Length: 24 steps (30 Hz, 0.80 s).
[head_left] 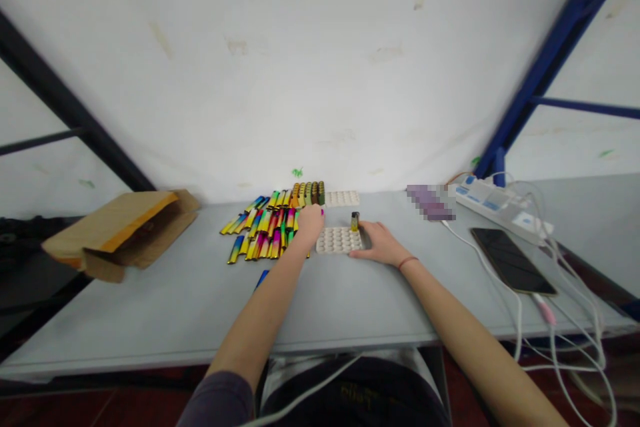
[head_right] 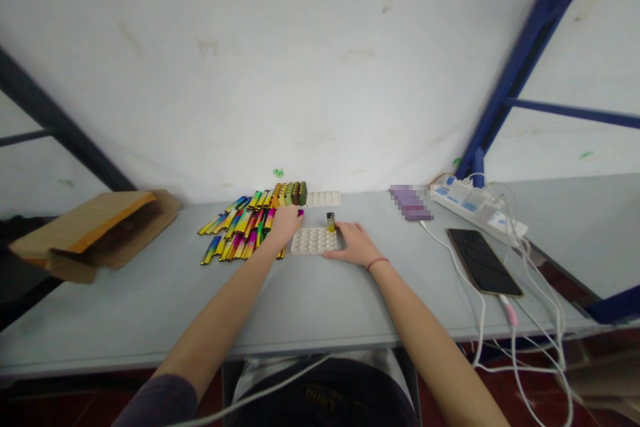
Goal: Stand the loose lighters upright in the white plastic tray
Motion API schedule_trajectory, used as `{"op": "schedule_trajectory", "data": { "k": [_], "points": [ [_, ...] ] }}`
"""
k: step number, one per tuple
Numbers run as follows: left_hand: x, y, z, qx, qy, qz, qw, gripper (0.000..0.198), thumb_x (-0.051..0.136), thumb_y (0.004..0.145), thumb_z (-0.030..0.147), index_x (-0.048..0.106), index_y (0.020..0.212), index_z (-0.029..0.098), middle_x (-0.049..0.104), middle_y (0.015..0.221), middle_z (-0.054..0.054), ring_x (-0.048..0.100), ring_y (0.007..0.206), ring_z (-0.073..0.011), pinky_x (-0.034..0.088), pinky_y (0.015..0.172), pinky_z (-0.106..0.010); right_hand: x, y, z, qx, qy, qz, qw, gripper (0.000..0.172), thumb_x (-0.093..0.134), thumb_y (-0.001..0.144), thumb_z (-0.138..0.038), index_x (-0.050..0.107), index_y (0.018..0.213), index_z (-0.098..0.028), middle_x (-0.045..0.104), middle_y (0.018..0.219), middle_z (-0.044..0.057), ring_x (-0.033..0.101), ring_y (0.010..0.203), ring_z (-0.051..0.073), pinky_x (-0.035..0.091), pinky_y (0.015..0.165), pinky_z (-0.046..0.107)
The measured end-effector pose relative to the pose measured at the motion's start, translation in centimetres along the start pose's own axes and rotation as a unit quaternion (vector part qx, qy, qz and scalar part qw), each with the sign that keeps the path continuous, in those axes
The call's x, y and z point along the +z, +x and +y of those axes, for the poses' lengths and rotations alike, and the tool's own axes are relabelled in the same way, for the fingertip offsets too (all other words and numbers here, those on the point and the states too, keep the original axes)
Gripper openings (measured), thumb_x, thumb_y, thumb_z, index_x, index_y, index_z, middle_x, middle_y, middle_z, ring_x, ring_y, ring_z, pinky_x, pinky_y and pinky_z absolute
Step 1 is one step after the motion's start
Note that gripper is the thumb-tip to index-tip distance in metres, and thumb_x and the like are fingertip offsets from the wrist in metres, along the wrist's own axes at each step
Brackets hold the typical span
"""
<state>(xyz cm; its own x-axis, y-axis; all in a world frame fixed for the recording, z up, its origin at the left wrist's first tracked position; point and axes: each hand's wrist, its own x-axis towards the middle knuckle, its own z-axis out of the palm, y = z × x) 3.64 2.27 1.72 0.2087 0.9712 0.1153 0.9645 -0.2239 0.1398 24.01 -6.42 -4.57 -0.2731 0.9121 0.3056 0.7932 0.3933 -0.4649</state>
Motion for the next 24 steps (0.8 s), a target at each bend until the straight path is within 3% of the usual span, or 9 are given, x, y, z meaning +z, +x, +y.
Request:
{"op": "schedule_trajectory", "data": {
  "k": [3,10,14,17,21,24],
  "points": [
    [0.0,-0.3,0.3,-0.011,0.013,0.006,1.000,0.026,0.053,0.093,0.021,0.074,0.105,0.010,0.072,0.107,-0.024,0.068,0.108,-0.0366,0.052,0.087,-0.044,0.1,0.0,0.1,0.000,-0.001,0.004,1.000,0.075,0.081,0.077,-0.054,0.056,0.136,-0.017,0.067,0.134,0.019,0.063,0.122,0.036,0.042,0.108,0.052],
    [0.3,-0.5,-0.3,-0.031,0.043,0.057,0.997,0.030,0.054,0.093,0.029,0.071,0.114,0.016,0.062,0.132,-0.024,0.053,0.122,-0.0390,0.042,0.098,-0.054,-0.1,0.1,0.0,0.000,-0.004,-0.002,1.000,0.074,0.081,0.077,-0.055,0.056,0.135,-0.016,0.067,0.134,0.018,0.063,0.121,0.035,0.042,0.108,0.051],
    [0.4,-0.8,-0.7,-0.027,0.020,0.087,0.996,0.031,0.052,0.095,0.029,0.069,0.117,0.016,0.061,0.132,-0.023,0.050,0.125,-0.0400,0.041,0.100,-0.055,-0.1,0.1,0.0,-0.004,-0.006,-0.008,1.000,0.073,0.080,0.078,-0.055,0.056,0.135,-0.015,0.067,0.133,0.019,0.064,0.120,0.035,0.042,0.107,0.051],
    [0.6,-1.3,-0.1,0.062,-0.052,0.118,0.990,0.033,0.050,0.098,0.032,0.067,0.121,0.016,0.065,0.126,-0.020,0.053,0.124,-0.0357,0.042,0.103,-0.051,0.0,0.0,0.1,-0.007,-0.006,-0.001,1.000,0.073,0.080,0.078,-0.054,0.055,0.134,-0.016,0.067,0.133,0.018,0.063,0.120,0.035,0.042,0.107,0.051],
    [1.5,-2.0,2.0,0.260,-0.201,0.044,0.943,0.033,0.063,0.092,0.035,0.066,0.120,0.018,0.070,0.118,-0.012,0.063,0.114,-0.0259,0.046,0.103,-0.038,0.2,0.0,0.3,-0.001,-0.009,-0.001,1.000,0.065,0.080,0.078,-0.055,0.059,0.127,-0.019,0.069,0.129,0.016,0.064,0.118,0.035,0.043,0.105,0.051],
    [2.1,-2.4,3.7,0.252,-0.251,0.009,0.935,0.018,0.059,0.094,0.031,0.067,0.103,0.018,0.073,0.103,-0.010,0.068,0.098,-0.0241,0.052,0.090,-0.035,0.4,0.0,0.4,-0.002,-0.001,0.001,1.000,0.064,0.079,0.078,-0.052,0.059,0.129,-0.019,0.069,0.129,0.015,0.064,0.118,0.034,0.044,0.104,0.051]
  ]
}}
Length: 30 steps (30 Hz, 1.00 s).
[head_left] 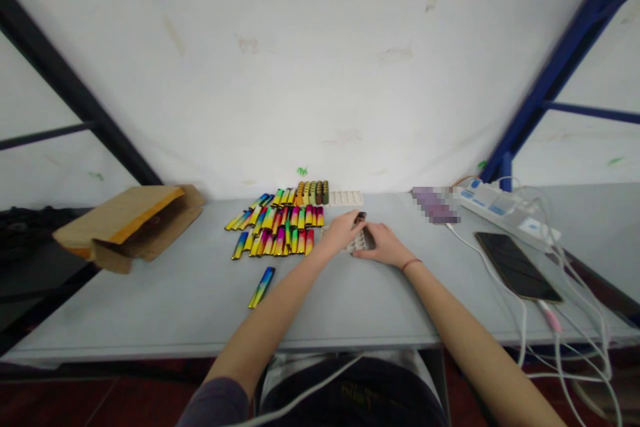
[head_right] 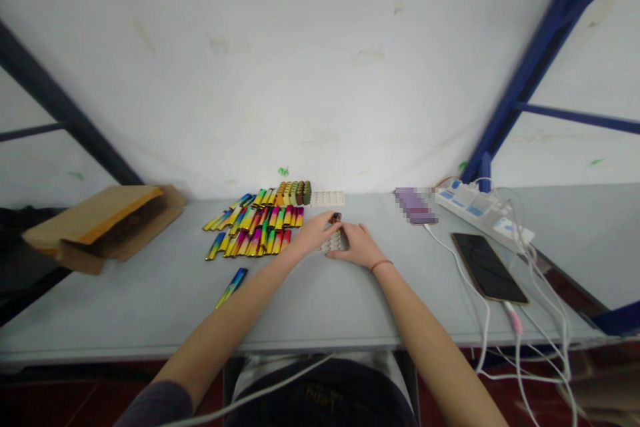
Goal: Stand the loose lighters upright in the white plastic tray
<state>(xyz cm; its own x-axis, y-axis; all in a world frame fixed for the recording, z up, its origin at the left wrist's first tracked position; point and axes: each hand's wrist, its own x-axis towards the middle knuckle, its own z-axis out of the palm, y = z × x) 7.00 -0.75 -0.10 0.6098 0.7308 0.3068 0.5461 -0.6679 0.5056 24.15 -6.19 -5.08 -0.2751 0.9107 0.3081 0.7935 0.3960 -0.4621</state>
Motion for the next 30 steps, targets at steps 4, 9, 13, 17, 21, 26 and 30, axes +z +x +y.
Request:
{"op": "schedule_trajectory", "data": {
  "k": [4,9,13,17,21,26,30],
  "points": [
    [-0.3,0.3,0.9,-0.033,-0.061,0.051,0.996,0.009,0.057,0.094,0.025,0.063,0.091,0.020,0.072,0.091,-0.005,0.068,0.088,-0.0208,0.053,0.082,-0.031,0.1,0.0,0.3,0.012,0.014,0.013,1.000,0.070,0.079,0.078,-0.047,0.056,0.138,-0.020,0.067,0.136,0.016,0.063,0.121,0.035,0.043,0.107,0.054],
    [-5.7,-0.7,-0.9,-0.063,-0.059,0.139,0.987,0.013,0.057,0.093,0.028,0.065,0.089,0.018,0.071,0.096,-0.008,0.068,0.090,-0.0205,0.053,0.083,-0.031,0.2,-0.1,0.7,0.015,0.016,0.013,1.000,0.071,0.078,0.079,-0.050,0.057,0.138,-0.018,0.066,0.137,0.017,0.062,0.125,0.035,0.042,0.110,0.055],
    [-12.1,-2.7,-5.1,-0.216,0.073,0.142,0.963,0.017,0.058,0.092,0.032,0.068,0.090,0.018,0.073,0.090,-0.008,0.068,0.090,-0.0245,0.050,0.083,-0.033,0.1,-0.1,0.7,0.013,0.015,0.007,1.000,0.071,0.078,0.080,-0.051,0.057,0.138,-0.016,0.065,0.138,0.019,0.061,0.126,0.035,0.041,0.111,0.055],
    [-16.1,-4.5,-9.7,-0.357,0.117,0.173,0.910,0.023,0.063,0.090,0.032,0.068,0.105,0.016,0.076,0.091,-0.008,0.069,0.094,-0.0252,0.047,0.082,-0.032,0.0,-0.1,0.6,0.009,0.011,0.006,1.000,0.070,0.077,0.081,-0.051,0.057,0.138,-0.018,0.067,0.136,0.018,0.063,0.124,0.035,0.043,0.110,0.054],
    [-17.0,-4.7,-12.6,-0.393,0.144,0.161,0.893,0.018,0.060,0.092,0.032,0.067,0.093,0.016,0.075,0.086,-0.009,0.068,0.097,-0.0275,0.047,0.083,-0.034,-0.1,-0.3,0.5,0.005,0.007,0.011,1.000,0.068,0.077,0.081,-0.051,0.057,0.139,-0.019,0.067,0.136,0.017,0.062,0.124,0.034,0.042,0.110,0.054],
    [-16.0,-3.5,-14.4,-0.374,0.169,0.150,0.900,0.019,0.055,0.093,0.031,0.067,0.090,0.016,0.074,0.089,-0.011,0.067,0.098,-0.0279,0.048,0.087,-0.035,-0.2,-0.4,0.3,0.007,-0.001,0.011,1.000,0.068,0.077,0.082,-0.051,0.057,0.138,-0.018,0.066,0.137,0.017,0.062,0.124,0.034,0.043,0.110,0.054],
    [-15.1,-2.7,-14.6,-0.359,0.188,0.136,0.904,0.017,0.054,0.093,0.027,0.066,0.090,0.015,0.073,0.092,-0.011,0.066,0.097,-0.0247,0.047,0.087,-0.032,-0.2,-0.4,0.3,0.002,-0.002,0.004,1.000,0.067,0.076,0.083,-0.050,0.056,0.139,-0.017,0.066,0.137,0.018,0.062,0.124,0.034,0.042,0.111,0.053]
  ]
}}
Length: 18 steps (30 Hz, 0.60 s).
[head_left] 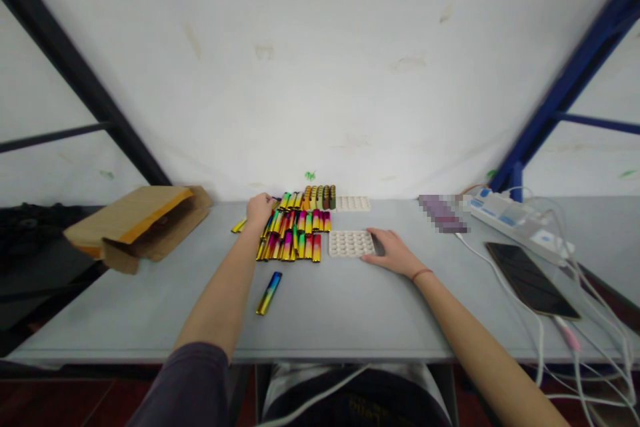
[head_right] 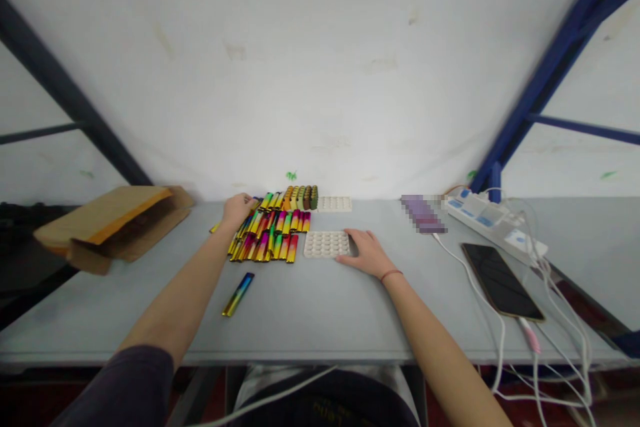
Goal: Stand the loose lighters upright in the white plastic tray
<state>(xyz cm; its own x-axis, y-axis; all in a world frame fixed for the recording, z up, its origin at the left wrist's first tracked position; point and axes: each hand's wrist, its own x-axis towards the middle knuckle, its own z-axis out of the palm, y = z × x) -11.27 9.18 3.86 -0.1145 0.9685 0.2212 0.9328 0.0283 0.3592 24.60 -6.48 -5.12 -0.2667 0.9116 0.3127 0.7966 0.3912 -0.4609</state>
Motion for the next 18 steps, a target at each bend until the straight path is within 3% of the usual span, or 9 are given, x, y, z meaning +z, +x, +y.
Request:
{"op": "schedule_trajectory", "data": {
  "k": [3,6,7,10,14,16,18],
  "points": [
    [-0.8,-0.9,0.0,0.035,0.004,0.017,0.999,0.023,0.048,0.096,0.026,0.066,0.101,0.012,0.074,0.105,-0.011,0.064,0.103,-0.0228,0.046,0.092,-0.031,0.0,0.0,0.0,-0.002,0.001,-0.004,1.000,0.067,0.074,0.084,-0.051,0.056,0.140,-0.018,0.066,0.137,0.017,0.062,0.125,0.034,0.042,0.110,0.054],
    [-2.8,-3.9,-1.0,0.058,0.005,0.002,0.998,0.029,0.044,0.099,0.033,0.067,0.101,0.015,0.074,0.103,-0.008,0.065,0.099,-0.0218,0.046,0.089,-0.029,0.0,0.0,0.1,0.003,-0.003,-0.002,1.000,0.068,0.074,0.084,-0.052,0.056,0.139,-0.017,0.065,0.138,0.018,0.061,0.125,0.035,0.041,0.111,0.055],
    [-3.5,-5.5,-1.5,0.060,0.008,-0.018,0.998,0.029,0.047,0.097,0.036,0.068,0.095,0.017,0.074,0.094,-0.007,0.066,0.092,-0.0225,0.047,0.084,-0.029,0.0,0.0,0.2,0.003,-0.004,-0.002,1.000,0.068,0.074,0.083,-0.052,0.056,0.139,-0.017,0.065,0.137,0.018,0.061,0.125,0.035,0.041,0.111,0.055],
    [-4.8,-11.7,-3.0,0.083,0.014,-0.158,0.984,0.030,0.052,0.091,0.047,0.068,0.086,0.022,0.073,0.081,-0.004,0.068,0.079,-0.0237,0.049,0.074,-0.030,0.0,0.0,0.3,0.002,-0.005,-0.001,1.000,0.069,0.075,0.082,-0.051,0.057,0.139,-0.017,0.066,0.137,0.018,0.062,0.125,0.036,0.042,0.110,0.055],
    [-4.3,-18.6,-3.3,0.099,0.037,-0.189,0.976,0.027,0.062,0.083,0.038,0.070,0.104,0.023,0.075,0.095,-0.007,0.071,0.089,-0.0253,0.052,0.083,-0.032,-0.1,0.1,0.3,-0.032,-0.001,-0.006,0.999,0.057,0.071,0.087,-0.048,0.060,0.135,-0.020,0.066,0.137,0.015,0.062,0.124,0.034,0.043,0.109,0.054],
    [-4.0,-20.0,-2.9,0.111,0.052,-0.193,0.973,0.029,0.057,0.086,0.031,0.068,0.111,0.021,0.075,0.104,-0.009,0.071,0.096,-0.0246,0.051,0.087,-0.032,-0.3,0.2,0.2,-0.052,0.005,-0.010,0.999,0.050,0.070,0.087,-0.046,0.064,0.130,-0.021,0.067,0.136,0.014,0.062,0.125,0.032,0.044,0.109,0.052],
    [-4.1,-19.8,-2.6,0.112,0.049,-0.202,0.972,0.031,0.053,0.089,0.028,0.066,0.117,0.021,0.075,0.102,-0.008,0.071,0.094,-0.0232,0.052,0.085,-0.031,-0.8,0.2,0.4,-0.059,0.006,-0.011,0.998,0.045,0.071,0.087,-0.044,0.067,0.126,-0.021,0.069,0.133,0.013,0.064,0.123,0.031,0.046,0.109,0.049]
  ]
}}
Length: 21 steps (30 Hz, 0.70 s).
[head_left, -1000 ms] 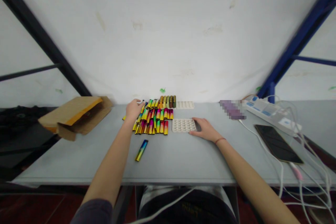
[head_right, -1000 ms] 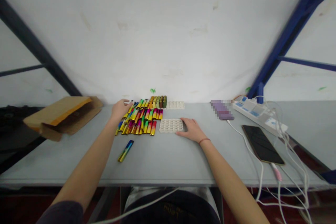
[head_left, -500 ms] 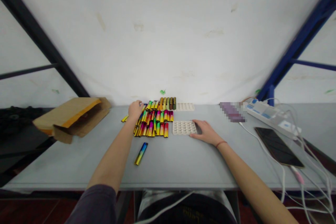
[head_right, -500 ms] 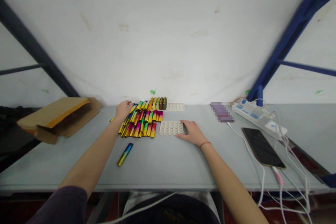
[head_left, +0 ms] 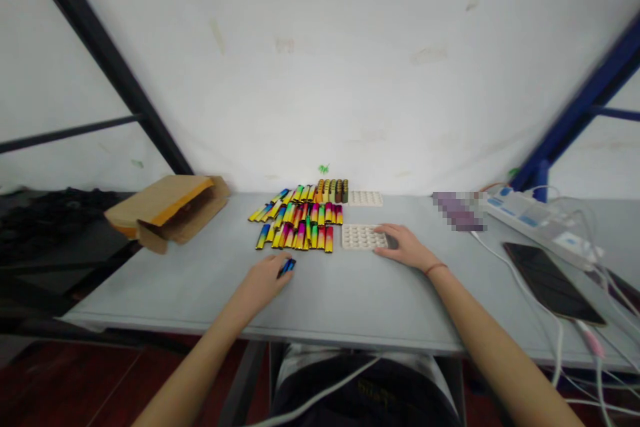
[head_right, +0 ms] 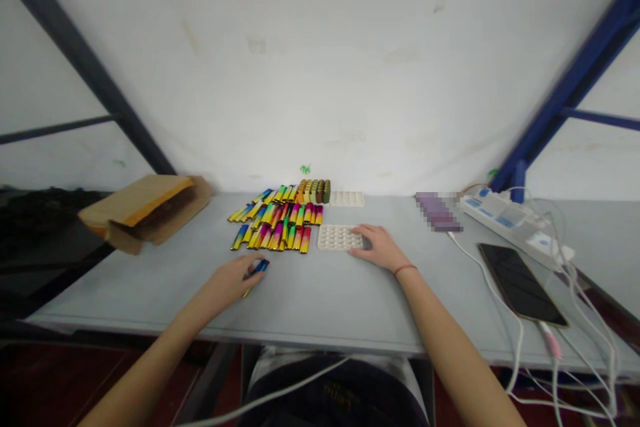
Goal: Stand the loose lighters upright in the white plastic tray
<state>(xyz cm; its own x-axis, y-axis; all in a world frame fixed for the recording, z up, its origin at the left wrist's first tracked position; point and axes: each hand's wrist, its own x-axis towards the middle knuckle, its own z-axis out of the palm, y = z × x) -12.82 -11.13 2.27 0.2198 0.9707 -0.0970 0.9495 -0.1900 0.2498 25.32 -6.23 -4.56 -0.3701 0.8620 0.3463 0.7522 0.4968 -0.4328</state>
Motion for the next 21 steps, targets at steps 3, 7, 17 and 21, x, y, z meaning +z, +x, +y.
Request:
{"op": "schedule_trajectory", "data": {
  "k": [3,7,17,21],
  "points": [
    [-1.9,1.9,-0.2,-0.012,-0.015,0.038,0.999,0.031,0.053,0.092,0.033,0.063,0.119,0.023,0.075,0.096,-0.005,0.071,0.087,-0.0213,0.052,0.080,-0.029,-1.2,-0.4,0.8,0.037,-0.036,0.006,0.999,0.043,0.071,0.085,-0.041,0.070,0.122,-0.019,0.072,0.125,0.015,0.068,0.114,0.031,0.050,0.104,0.047],
    [-4.8,7.4,-0.4,-0.037,0.024,0.172,0.984,0.031,0.049,0.098,0.035,0.061,0.120,0.017,0.074,0.106,-0.010,0.069,0.096,-0.0226,0.050,0.084,-0.029,-2.6,-1.4,2.4,0.109,-0.090,0.011,0.990,0.043,0.070,0.085,-0.037,0.071,0.123,-0.017,0.073,0.124,0.016,0.068,0.112,0.032,0.052,0.102,0.045],
    [-3.8,18.3,-1.0,-0.064,0.062,0.163,0.983,0.035,0.040,0.106,0.028,0.058,0.122,0.003,0.068,0.112,-0.016,0.064,0.109,-0.0255,0.047,0.098,-0.040,-3.3,-1.3,1.9,0.187,-0.177,0.014,0.966,0.037,0.061,0.094,-0.032,0.072,0.126,-0.017,0.067,0.138,0.014,0.064,0.125,0.029,0.047,0.109,0.039],
    [-3.0,18.1,-0.8,-0.070,0.089,0.218,0.969,0.038,0.042,0.104,0.036,0.068,0.117,0.011,0.068,0.119,-0.020,0.063,0.112,-0.0351,0.047,0.097,-0.054,-4.2,-1.5,2.6,0.252,-0.207,0.034,0.945,0.032,0.057,0.097,-0.029,0.073,0.121,-0.015,0.071,0.132,0.014,0.066,0.120,0.028,0.049,0.103,0.035]
  ]
}}
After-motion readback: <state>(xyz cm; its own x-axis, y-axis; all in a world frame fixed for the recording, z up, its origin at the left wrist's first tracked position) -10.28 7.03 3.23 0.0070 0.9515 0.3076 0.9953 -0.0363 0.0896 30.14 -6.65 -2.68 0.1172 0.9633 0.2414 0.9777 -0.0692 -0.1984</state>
